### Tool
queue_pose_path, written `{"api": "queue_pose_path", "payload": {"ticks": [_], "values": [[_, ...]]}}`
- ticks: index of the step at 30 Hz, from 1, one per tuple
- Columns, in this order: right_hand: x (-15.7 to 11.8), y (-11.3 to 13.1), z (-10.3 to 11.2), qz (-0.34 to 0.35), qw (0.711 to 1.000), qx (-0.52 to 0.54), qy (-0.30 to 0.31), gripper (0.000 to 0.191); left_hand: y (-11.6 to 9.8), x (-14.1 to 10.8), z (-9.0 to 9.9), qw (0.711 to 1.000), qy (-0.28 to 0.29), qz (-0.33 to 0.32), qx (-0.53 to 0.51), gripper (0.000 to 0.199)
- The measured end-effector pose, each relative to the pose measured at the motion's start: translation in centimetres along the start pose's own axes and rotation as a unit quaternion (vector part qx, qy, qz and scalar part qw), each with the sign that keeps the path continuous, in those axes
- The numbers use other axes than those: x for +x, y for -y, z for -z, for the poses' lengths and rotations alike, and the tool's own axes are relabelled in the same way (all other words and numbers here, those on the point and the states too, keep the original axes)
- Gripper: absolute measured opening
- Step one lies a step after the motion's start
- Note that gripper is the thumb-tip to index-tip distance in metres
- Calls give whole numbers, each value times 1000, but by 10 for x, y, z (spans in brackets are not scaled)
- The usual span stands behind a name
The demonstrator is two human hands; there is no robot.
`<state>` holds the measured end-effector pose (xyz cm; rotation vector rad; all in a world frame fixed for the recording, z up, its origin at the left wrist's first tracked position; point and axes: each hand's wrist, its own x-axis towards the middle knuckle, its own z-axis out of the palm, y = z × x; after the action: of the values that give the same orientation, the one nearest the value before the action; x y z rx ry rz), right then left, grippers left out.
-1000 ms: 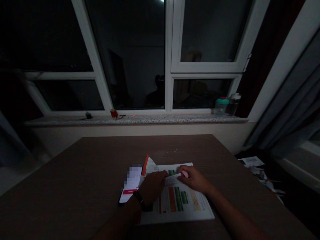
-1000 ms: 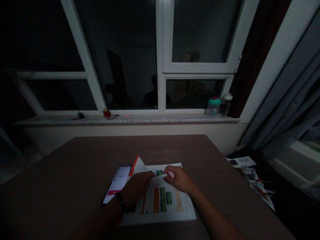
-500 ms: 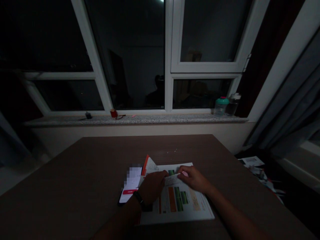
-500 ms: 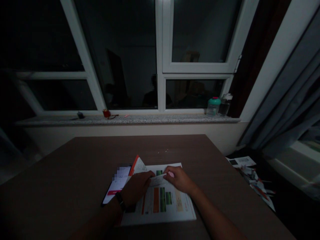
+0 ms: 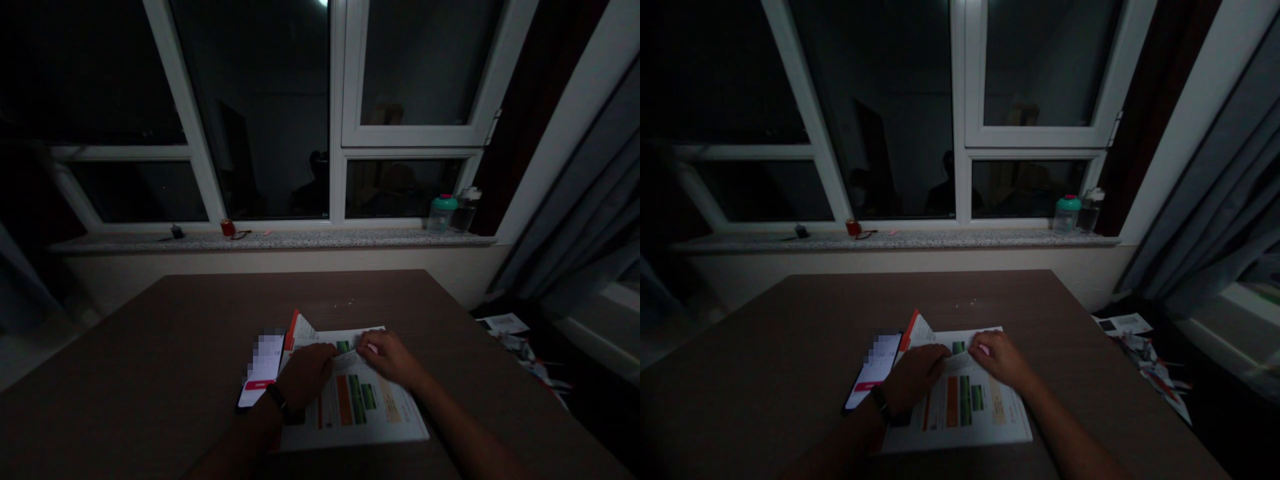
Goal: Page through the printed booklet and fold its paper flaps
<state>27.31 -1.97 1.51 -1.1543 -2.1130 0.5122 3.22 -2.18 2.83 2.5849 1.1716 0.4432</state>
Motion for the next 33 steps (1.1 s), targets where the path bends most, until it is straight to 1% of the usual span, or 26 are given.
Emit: {"api": "queue_pose_path", "payload": {"ticks": [2, 5, 7, 9, 10, 13, 15, 18, 24, 29, 33], "values": [[1, -1, 0, -11, 1000, -5, -16, 22, 0, 0, -1, 1000, 1, -26, -4, 18], [2, -3, 0, -18, 999, 5, -33, 22, -2, 0, 0, 997, 24, -71, -4, 11], [3, -3, -1, -8, 1000, 14, -27, 16, -4, 0, 1, 995, 37, -91, -5, 9], [2, -2, -2, 3, 1000, 12, -6, 6, -5, -1, 3, 994, 43, -100, -8, 11], [2, -1, -3, 6, 1000, 7, 6, 4, -4, -1, 3, 994, 43, -102, -8, 13], [-1, -1, -5, 0, 999, -17, 27, 20, -1, -2, 0, 994, 31, -100, -11, 24], [-2, -2, -5, -6, 999, -22, 29, 28, 3, -2, -3, 995, 24, -96, -14, 34], [-2, -7, -7, -14, 999, -15, 28, 33, 8, -3, -8, 996, 21, -86, -9, 43], [-1, -9, -7, -13, 1000, -1, 25, 28, 9, -3, -10, 997, 13, -76, -11, 54], [-1, -2, -5, 1, 999, 41, 27, 23, 9, -2, -8, 997, 6, -71, -12, 53], [-1, 2, -4, 24, 994, 98, 45, 11, 8, -1, -7, 996, 8, -84, -17, 54]]}}
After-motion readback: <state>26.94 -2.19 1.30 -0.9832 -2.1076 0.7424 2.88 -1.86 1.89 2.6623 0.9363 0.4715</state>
